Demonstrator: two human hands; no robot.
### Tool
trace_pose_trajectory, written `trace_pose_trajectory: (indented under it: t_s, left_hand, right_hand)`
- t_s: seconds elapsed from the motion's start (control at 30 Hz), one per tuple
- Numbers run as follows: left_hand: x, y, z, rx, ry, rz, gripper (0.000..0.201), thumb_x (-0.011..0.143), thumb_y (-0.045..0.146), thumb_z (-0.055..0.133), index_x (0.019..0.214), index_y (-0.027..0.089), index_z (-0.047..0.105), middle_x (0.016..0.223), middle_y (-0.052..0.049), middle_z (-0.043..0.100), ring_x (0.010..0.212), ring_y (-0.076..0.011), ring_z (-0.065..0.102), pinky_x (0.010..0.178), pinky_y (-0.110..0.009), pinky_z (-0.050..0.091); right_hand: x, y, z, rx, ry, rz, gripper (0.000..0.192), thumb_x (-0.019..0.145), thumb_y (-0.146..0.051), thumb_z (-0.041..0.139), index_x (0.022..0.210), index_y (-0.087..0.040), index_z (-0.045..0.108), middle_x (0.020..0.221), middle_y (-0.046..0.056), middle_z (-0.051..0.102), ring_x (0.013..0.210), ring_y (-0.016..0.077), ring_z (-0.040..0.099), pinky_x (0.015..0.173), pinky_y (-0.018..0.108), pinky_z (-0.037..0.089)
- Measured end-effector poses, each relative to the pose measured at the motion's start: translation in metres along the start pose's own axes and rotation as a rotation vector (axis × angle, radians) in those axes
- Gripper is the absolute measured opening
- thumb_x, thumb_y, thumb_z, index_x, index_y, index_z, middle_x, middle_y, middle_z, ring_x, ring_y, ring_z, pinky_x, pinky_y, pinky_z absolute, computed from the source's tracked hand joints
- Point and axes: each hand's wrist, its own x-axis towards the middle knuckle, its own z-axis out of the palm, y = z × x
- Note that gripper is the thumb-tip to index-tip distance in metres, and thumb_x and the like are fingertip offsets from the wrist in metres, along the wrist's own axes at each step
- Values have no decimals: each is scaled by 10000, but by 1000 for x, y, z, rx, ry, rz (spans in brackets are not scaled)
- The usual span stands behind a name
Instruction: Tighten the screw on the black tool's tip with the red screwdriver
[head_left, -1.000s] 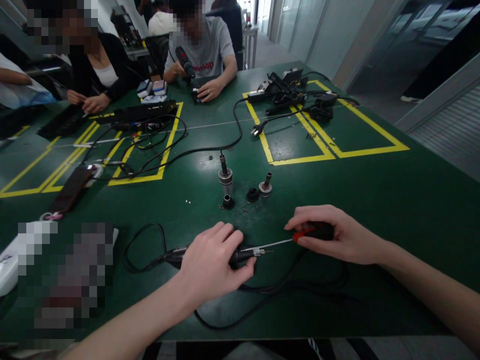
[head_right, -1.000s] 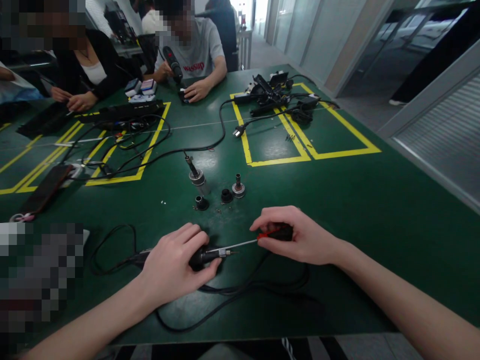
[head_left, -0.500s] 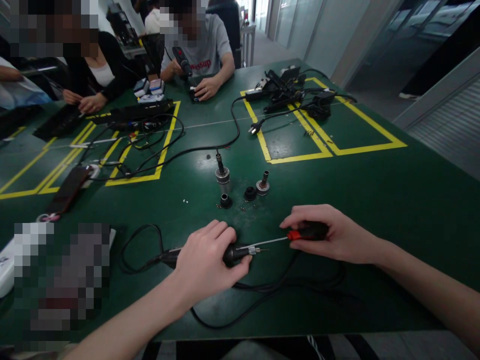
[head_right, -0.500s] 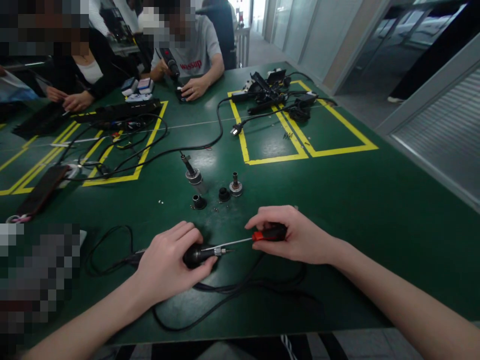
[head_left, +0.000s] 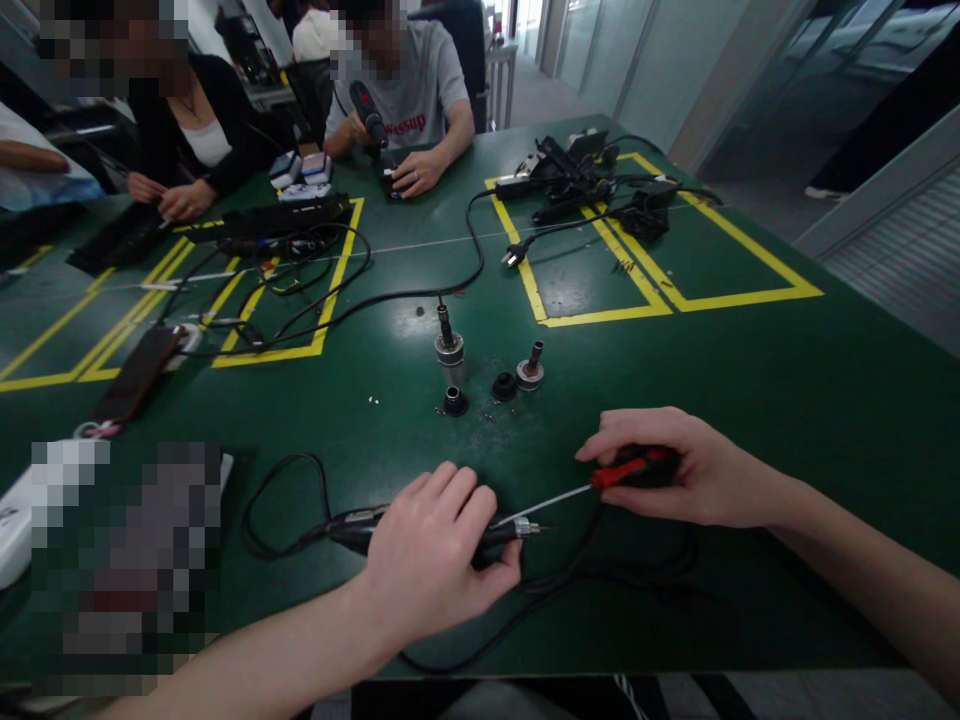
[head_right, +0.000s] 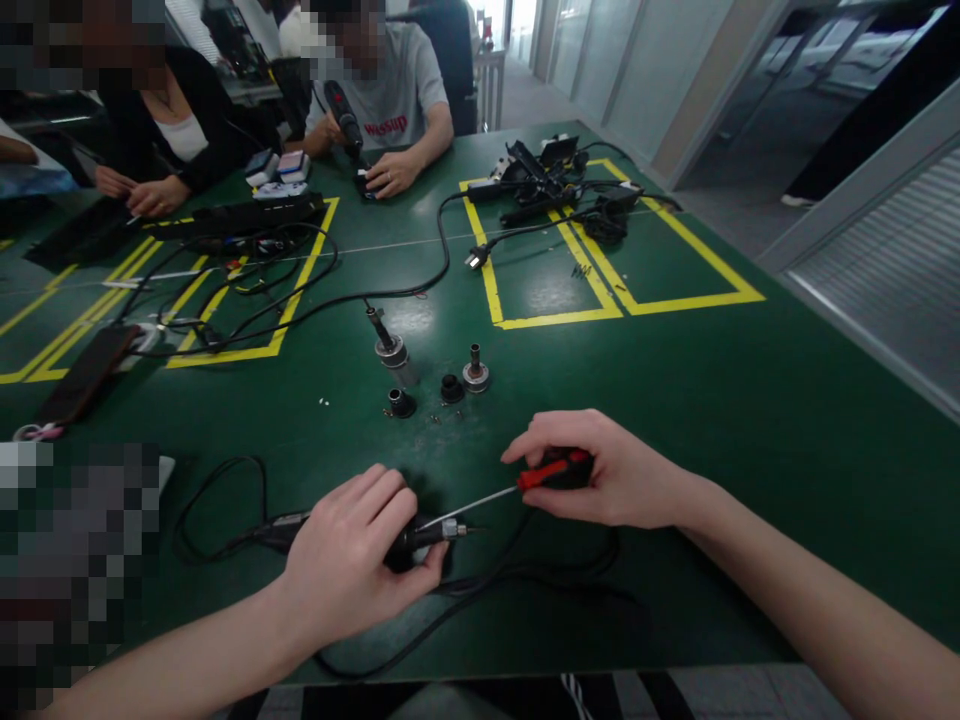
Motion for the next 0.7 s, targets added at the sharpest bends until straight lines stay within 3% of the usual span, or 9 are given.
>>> trace_pose_trajectory:
  t_s: [0.2, 0.37, 0.5, 0.7]
  left_hand:
    - [-3, 2, 3, -5, 29, 29, 153, 887, 278, 649, 787, 233, 543, 745, -15, 581, 692, -210, 568, 564, -356, 440]
    - [-6, 1, 4, -24, 38, 32, 163, 885, 268, 651, 781, 232, 532, 749, -12, 584, 698, -202, 573, 572, -340, 431]
    - [-2, -4, 2, -20, 12, -26, 217, 893, 294, 697, 774, 231, 527, 757, -4, 591, 692, -189, 588, 560, -325, 433]
    - [4, -15, 1, -48, -8, -87, 222, 872, 313, 698, 771, 238, 515, 747, 14, 591, 676, -179, 583, 548, -321, 431]
  right_hand:
    - [2, -2, -2, -48, -111, -3, 128, 989, -312, 731, 1062, -234, 801, 834, 32, 768, 702, 171, 704, 655, 278, 535]
    - [3, -9, -2, -58, -165, 34, 300, 1102, -337, 552, 1013, -219, 813, 796, 45, 811, 628, 162, 708, 596, 274, 528]
    - [6, -15, -5, -25, -146, 72, 197, 1071, -304, 631, 1081, -208, 803, 861, 53, 821, 705, 169, 744, 645, 265, 563]
    - [9, -15, 0, -60, -115, 50, 152, 995, -304, 746, 1086, -195, 801, 847, 37, 754, 696, 164, 693, 637, 265, 535]
